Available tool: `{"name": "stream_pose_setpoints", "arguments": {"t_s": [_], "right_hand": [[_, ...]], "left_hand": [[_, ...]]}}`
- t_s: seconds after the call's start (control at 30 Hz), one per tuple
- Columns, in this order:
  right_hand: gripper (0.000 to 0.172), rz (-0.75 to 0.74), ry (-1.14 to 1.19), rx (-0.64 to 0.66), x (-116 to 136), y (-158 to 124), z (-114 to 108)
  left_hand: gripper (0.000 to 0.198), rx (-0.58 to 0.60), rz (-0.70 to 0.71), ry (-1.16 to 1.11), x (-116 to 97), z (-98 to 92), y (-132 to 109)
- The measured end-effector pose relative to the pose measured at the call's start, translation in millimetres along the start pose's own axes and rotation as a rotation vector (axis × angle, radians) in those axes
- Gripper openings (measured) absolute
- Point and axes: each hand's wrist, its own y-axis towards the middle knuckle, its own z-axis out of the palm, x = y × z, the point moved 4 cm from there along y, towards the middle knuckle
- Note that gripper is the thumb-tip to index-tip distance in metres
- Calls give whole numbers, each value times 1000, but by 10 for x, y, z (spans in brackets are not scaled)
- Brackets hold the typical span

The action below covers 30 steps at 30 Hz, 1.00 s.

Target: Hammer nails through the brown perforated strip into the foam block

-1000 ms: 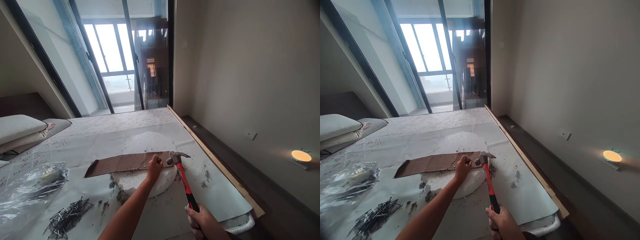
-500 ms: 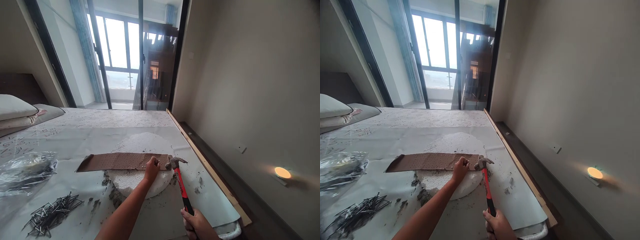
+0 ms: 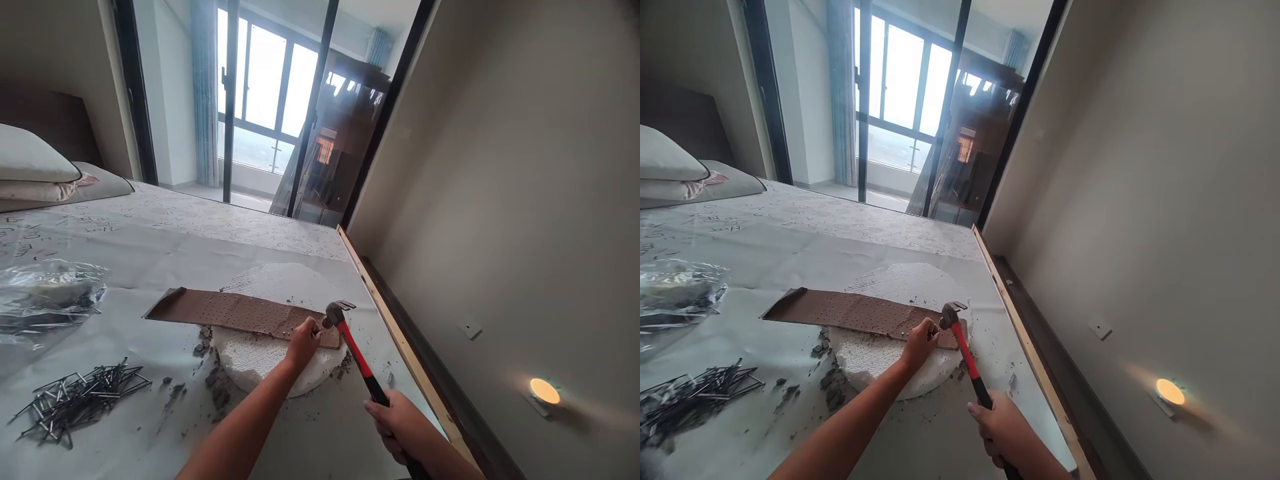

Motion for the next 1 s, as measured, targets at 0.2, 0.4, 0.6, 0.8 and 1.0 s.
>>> {"name": "stream_pose_setpoints", "arguments": {"t_s": [0.2,0.4,0.6,0.8,1.0], "right_hand": [[36,74,-118,-39,149,-52,-2],[31,-7,-125,-162,232,-99,-26],[26,90,-189,-75,185,-49,-1],[27,14,-167,-86,201,-65,5],[24,10,-175,-66,159,-36,8]], "left_hand": [[14,-10,-4,16,55,39,-4],[14,4,-17,-20,51,52,-2],[15,18,-14,10,51,41,-15],[13,24,-13,-8,23,11,-20],[14,51,9,-6,71,49,-16]]}}
